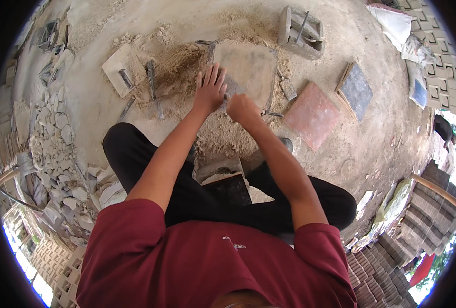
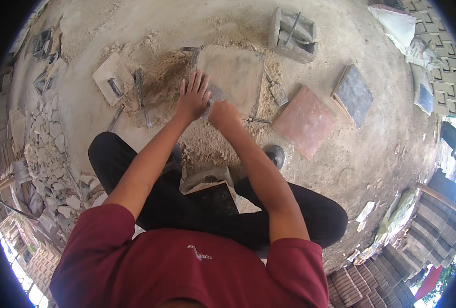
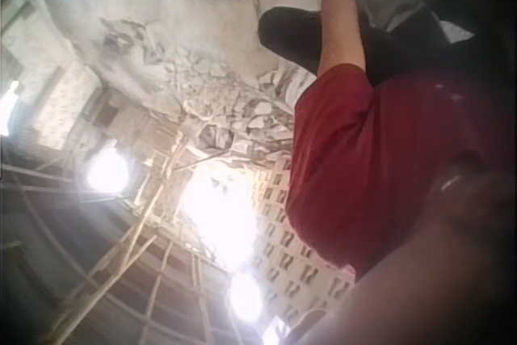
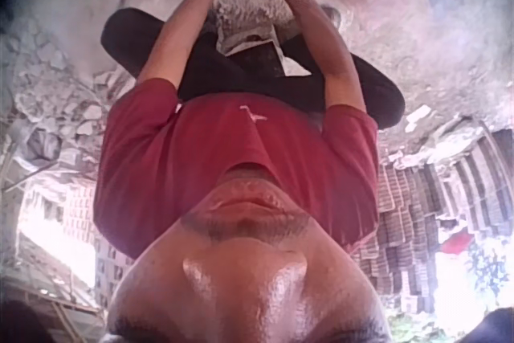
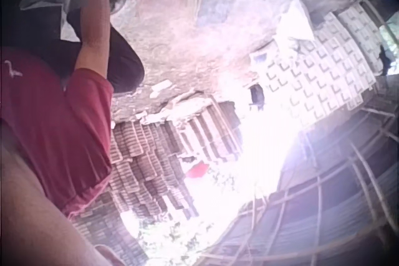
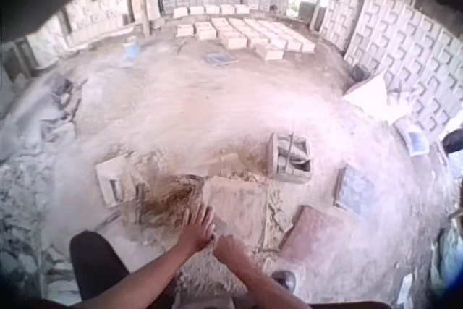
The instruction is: The person rubs a tile over a brick mold, scoops sand mixture onto it using a trowel, compacts and smooths the surface by hand and with the trowel, and lifts the metal mold off the formed block.
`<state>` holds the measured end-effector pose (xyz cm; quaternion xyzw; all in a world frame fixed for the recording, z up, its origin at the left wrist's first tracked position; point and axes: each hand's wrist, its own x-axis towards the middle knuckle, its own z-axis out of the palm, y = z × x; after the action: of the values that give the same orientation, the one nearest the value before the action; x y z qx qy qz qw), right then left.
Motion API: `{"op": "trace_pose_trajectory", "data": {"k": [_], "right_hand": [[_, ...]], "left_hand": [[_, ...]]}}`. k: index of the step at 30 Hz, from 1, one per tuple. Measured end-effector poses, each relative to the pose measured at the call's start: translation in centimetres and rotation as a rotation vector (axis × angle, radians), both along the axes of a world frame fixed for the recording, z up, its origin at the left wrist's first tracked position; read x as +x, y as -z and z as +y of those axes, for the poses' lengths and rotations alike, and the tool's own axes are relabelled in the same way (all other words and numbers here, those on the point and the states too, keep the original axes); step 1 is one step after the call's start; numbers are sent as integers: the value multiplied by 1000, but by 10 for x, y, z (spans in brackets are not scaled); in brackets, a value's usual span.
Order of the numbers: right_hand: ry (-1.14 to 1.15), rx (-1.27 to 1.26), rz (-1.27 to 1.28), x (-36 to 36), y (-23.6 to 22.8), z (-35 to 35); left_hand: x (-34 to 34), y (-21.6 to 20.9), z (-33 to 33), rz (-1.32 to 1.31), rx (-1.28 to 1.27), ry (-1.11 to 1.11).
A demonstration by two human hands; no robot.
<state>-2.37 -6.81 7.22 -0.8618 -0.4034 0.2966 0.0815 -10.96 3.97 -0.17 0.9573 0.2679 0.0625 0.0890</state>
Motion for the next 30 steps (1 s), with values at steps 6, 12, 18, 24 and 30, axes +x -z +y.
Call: {"op": "trace_pose_trajectory", "data": {"k": [6, 12, 18, 24, 30], "right_hand": [[-32, 9, 8, -33, 20, -50], [371, 17, -121, 17, 1, -134], [377, 43, -142, 30, -11, -130], [117, -145, -51, -2, -2, -27], [59, -87, -111, 78, 2, 68]], "left_hand": [[-45, -8, -29, 88, -258, 41], [-22, 10, 36, -616, -857, -855], [2, 54, 46, -1155, -1642, -815], [14, 39, 12, -1107, -1102, -1031], [14, 26, 8, -865, -655, -883]]}}
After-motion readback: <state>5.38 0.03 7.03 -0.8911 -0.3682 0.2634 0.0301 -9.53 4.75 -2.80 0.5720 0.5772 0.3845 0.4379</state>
